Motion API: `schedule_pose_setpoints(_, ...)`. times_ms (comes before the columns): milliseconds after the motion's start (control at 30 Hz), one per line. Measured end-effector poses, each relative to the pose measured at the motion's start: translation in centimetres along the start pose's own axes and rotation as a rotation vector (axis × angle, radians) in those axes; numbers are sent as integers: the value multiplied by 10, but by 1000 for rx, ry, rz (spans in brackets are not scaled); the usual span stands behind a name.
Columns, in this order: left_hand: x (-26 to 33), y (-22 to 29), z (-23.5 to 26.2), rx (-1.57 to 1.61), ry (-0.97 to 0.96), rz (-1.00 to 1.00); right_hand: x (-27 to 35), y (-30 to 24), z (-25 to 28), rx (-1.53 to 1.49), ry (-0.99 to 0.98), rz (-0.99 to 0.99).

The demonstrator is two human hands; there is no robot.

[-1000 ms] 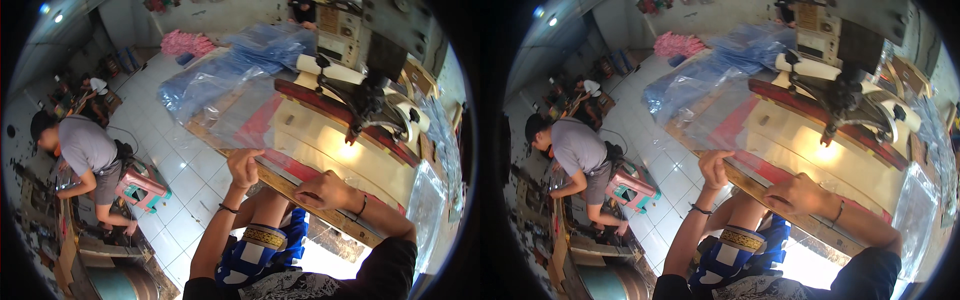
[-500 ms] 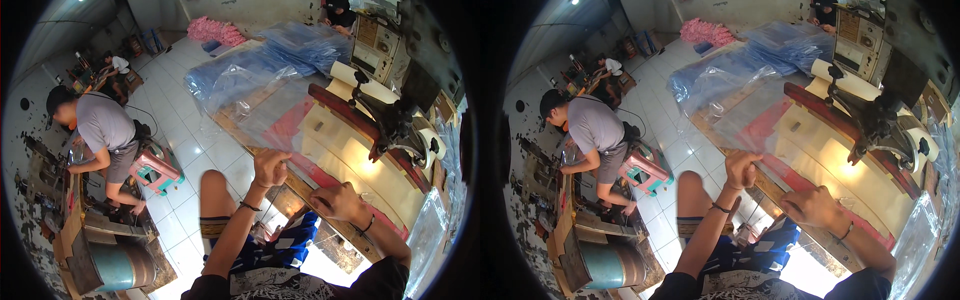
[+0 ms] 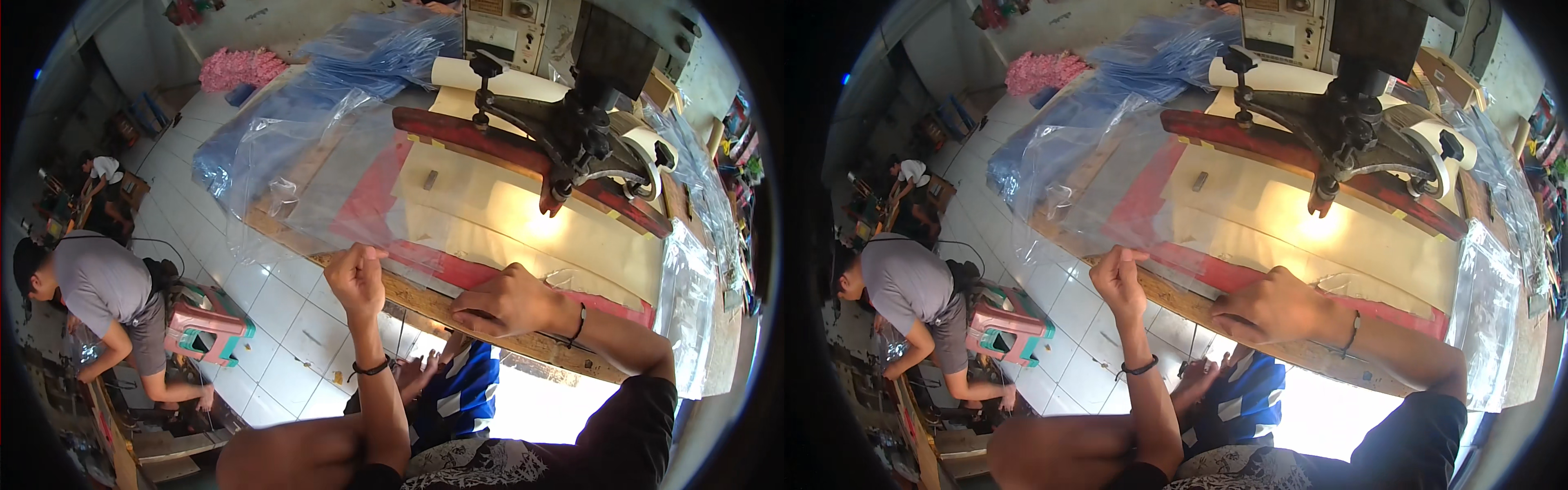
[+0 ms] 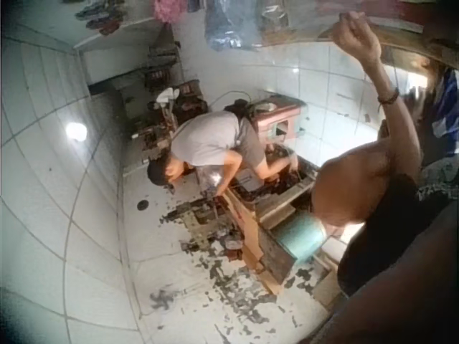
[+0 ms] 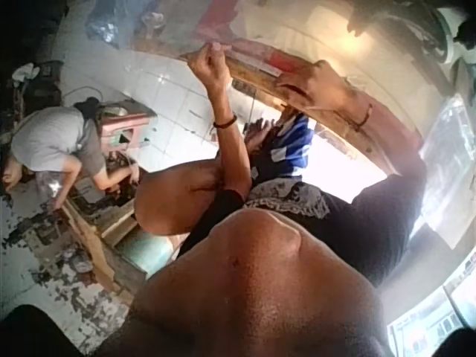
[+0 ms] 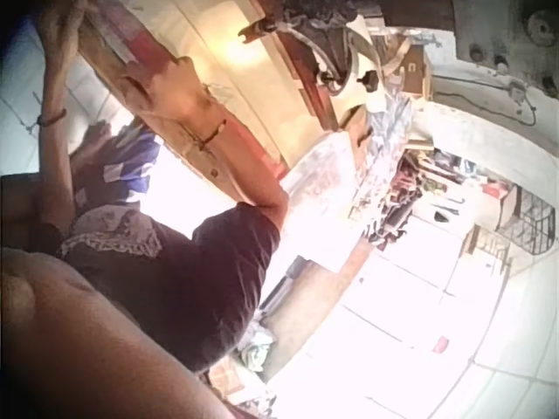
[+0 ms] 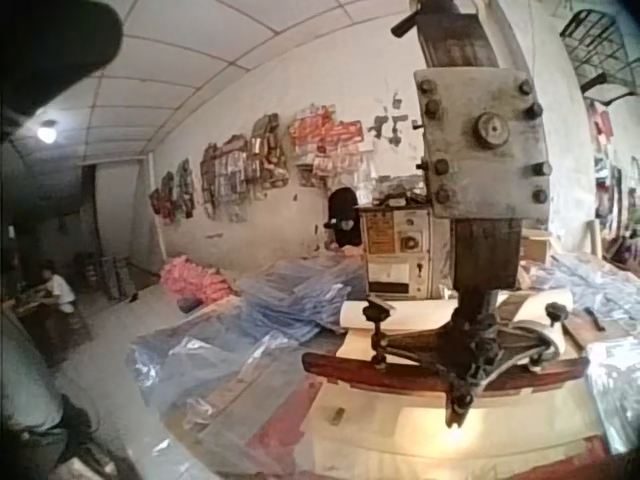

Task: The person handles clear plastic bags at a workstation, flattening them by hand on a surface and then holding one up.

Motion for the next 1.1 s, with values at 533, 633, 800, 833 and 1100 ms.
schedule_pose_setpoints(533, 123, 197, -146, -451, -1936, -1090, 5, 9, 2, -152, -107, -73)
schedule_pose_setpoints(633, 105, 163, -126, -109, -1483, -1327, 21, 34, -28, -121, -72, -42)
schedule_pose_setpoints(800, 82, 177, -100, -36, -1194, -1351, 25, 32, -20, -121, 99, -7)
schedule_pose_setpoints(833, 83, 177, -97, -90, -1109, -1426, 23, 31, -21, -89, 72, -22)
schedule_pose_setpoints(1100, 58, 172, -57, -414, -1401, -1196, 7, 10, -2, 37, -129, -106)
Point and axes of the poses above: each hand's wrist, its own x-axis away from the middle knuckle, its own z-axis out of the back of the hand, y = z × x, the point moved 7 cm from there along -x, towards the middle knuckle, and after that the axes turned 11 degrees about z, right-handed, at the moved point
